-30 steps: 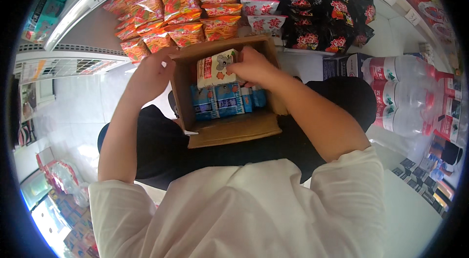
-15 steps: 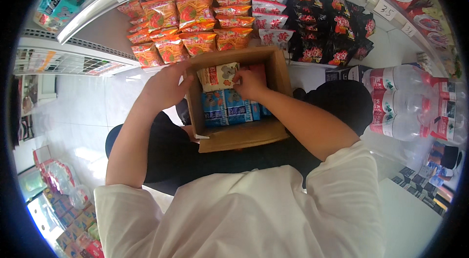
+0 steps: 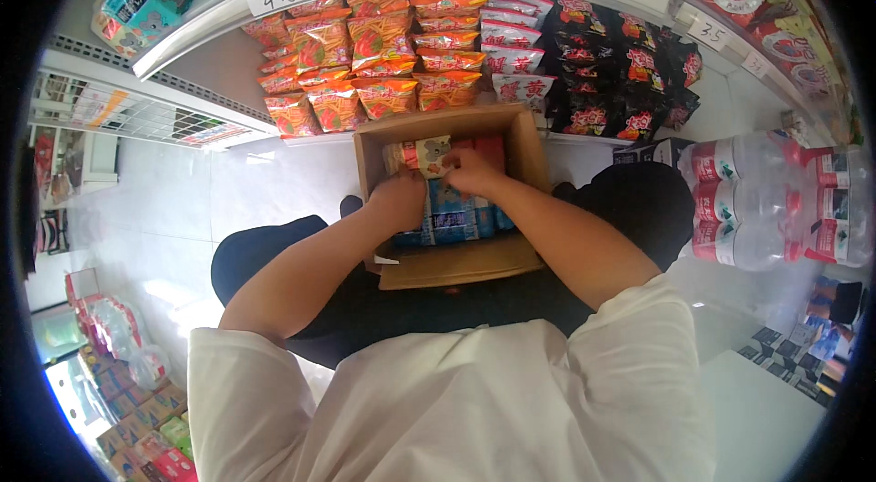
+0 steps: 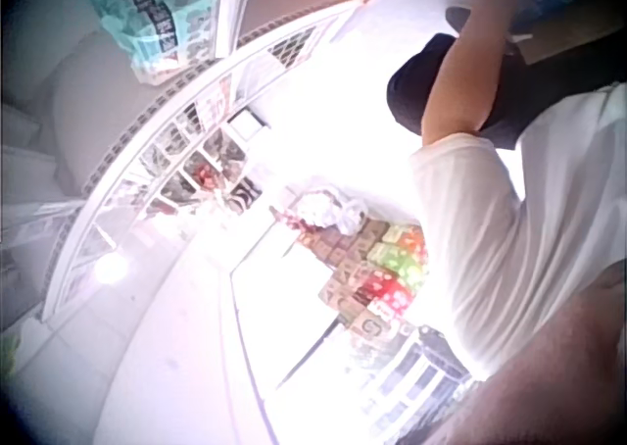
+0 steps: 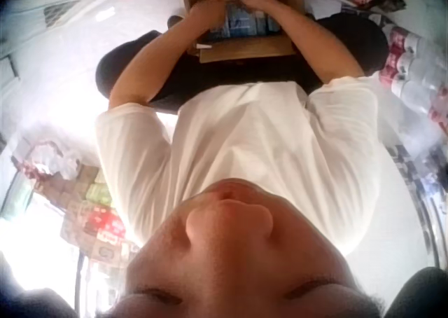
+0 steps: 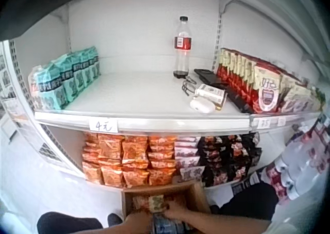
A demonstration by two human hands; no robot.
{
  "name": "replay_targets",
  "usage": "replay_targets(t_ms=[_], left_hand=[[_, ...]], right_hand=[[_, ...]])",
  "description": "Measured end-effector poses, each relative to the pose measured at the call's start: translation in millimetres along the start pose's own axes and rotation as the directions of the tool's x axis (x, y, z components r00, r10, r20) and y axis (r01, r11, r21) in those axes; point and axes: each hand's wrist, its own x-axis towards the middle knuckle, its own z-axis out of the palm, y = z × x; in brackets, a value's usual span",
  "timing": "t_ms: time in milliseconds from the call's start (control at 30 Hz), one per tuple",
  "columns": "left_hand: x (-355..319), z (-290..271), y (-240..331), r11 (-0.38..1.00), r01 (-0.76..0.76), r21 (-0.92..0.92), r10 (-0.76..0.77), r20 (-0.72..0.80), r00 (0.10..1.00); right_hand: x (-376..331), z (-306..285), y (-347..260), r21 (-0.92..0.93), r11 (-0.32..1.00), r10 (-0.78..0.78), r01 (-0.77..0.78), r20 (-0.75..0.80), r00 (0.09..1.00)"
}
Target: The person sits on the floor and restocks snack boxes and packets onto a store shelf. They take items from a cardboard box and place them neatly on the shelf, organizing them by type.
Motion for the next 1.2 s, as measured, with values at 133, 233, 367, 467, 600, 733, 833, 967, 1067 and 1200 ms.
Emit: replay_targets(t_ms=[133,233,367,467,600,733,833,967,1067,1200], left_hand=[[16.2,7.3,2.5,0.990,0.134,-0.052,-0.135,-0.015,0.991],[18.3,-35.6,10.5,0.988,0.109,-0.106,-0.094,0.139,0.986],[10.2,-83.5,16.6,0.991,0.111,-0.070,-0.095,0.207,0.974],[-22.4,-143.1,29.0,0.984,0.043,-0.174,-0.079,-0.206,0.975],[-69.3,-228.0,12.0,0.927,-0.195,-0.321,-0.148,-0.791,0.594],[-103.0,-340.0,-52.5,0.981,0.152,0.122,0.114,-0.992,0.057],[-113.4,-423.8,-128.3,0.851,0.525,0.000,-0.013,-1.000,0.021],[-88.4,-487.4,-215.3,0.631,0.764,-0.135,-0.445,-0.870,0.214],[-57.5,-500.2,-248.8,0.635,0.771,-0.056,-0.534,-0.753,0.385],[-41.1,-496.6,-252.7,0.640,0.765,-0.072,-0.618,-0.640,0.457]], right_hand=[[-11.3,-1.3,-16.0,-0.108,0.994,0.048,-0.025,0.216,0.975],[13.6,4.7,34.4,-0.108,0.932,-0.316,0.346,0.224,0.922],[-35.3,-6.1,-48.5,-0.765,0.611,-0.065,0.202,0.205,0.977],[-90.9,-24.3,-110.1,-0.838,0.447,-0.178,0.313,0.259,0.949],[-117.8,-68.9,-124.3,-0.659,0.520,-0.500,0.543,0.281,0.819],[-130.4,-102.6,-126.5,-0.784,0.432,-0.472,0.446,0.224,0.853],[-133.1,-103.8,-128.9,-0.851,0.367,-0.381,0.375,0.230,0.895],[-126.5,-99.1,-125.8,-0.835,0.400,-0.290,0.376,0.274,0.917],[-122.5,-99.4,-116.9,-0.846,0.382,-0.324,0.372,0.254,0.911],[-129.1,-99.3,-119.3,-0.840,0.391,-0.360,0.376,0.237,0.902]])
